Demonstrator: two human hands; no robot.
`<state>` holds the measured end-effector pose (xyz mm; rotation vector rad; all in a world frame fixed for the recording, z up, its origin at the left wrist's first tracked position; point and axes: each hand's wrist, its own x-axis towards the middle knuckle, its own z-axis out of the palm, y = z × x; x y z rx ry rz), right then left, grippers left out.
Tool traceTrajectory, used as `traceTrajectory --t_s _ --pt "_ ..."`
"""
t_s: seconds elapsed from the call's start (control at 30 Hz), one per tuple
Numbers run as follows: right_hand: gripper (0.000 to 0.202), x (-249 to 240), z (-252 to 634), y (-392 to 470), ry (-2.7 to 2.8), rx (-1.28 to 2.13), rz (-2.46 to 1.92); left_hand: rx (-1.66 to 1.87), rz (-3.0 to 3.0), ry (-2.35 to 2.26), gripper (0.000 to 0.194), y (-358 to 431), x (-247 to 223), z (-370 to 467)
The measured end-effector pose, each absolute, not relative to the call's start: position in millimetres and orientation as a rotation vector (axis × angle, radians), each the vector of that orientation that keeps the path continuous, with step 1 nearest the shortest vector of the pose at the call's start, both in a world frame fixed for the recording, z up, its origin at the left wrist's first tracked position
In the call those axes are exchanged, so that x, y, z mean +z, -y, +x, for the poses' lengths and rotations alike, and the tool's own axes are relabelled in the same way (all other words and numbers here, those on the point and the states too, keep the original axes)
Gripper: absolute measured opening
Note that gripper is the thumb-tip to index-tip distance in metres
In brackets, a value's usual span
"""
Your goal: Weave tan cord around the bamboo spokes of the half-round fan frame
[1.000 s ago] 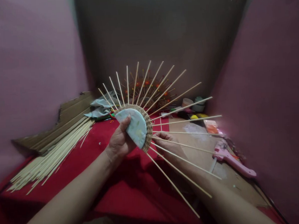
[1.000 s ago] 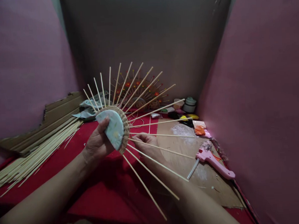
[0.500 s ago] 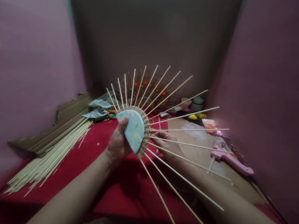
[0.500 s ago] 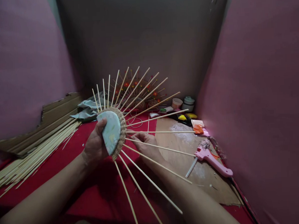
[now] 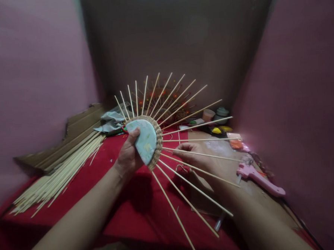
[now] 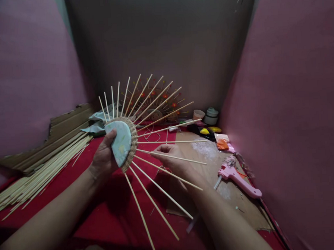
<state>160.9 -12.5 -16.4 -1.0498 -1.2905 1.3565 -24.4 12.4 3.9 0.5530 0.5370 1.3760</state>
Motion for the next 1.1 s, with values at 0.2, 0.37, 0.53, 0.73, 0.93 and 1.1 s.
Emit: traceTrajectory --t_s 0.2,0.37,0.53,0.73,0.93,1.1 --pt "0.021 -9.6 196.8 -1.1 1.324 1.649 -0.874 1.433 0.623 -0.452 0.022 -25.7 3.7 -38.1" --pt "0.021 -4.8 208.6 -3.8 1.201 1.572 -0.981 1.552 0.610 -0.425 0.021 -36.3 5.3 -46.2" --pt "0.022 -4.0 211.2 -5.3 1.237 1.601 -0.733 1.648 0.589 -0.475 0.020 -42.5 6.2 -50.5" --pt "0.016 -10.0 218.3 -15.0 1.315 1.406 -0.785 1.723 0.595 -0.462 0.021 -47.6 6.3 -56.2" --pt "0.014 4.5 226.6 -8.2 1.666 0.920 -0.973 1.761 0.589 -0.453 0.021 -49.4 7.6 -57.3" --pt "0.018 8.4 233.3 -7.5 1.760 0.914 -1.096 1.794 0.519 -0.451 0.019 -49.5 12.8 -58.5"
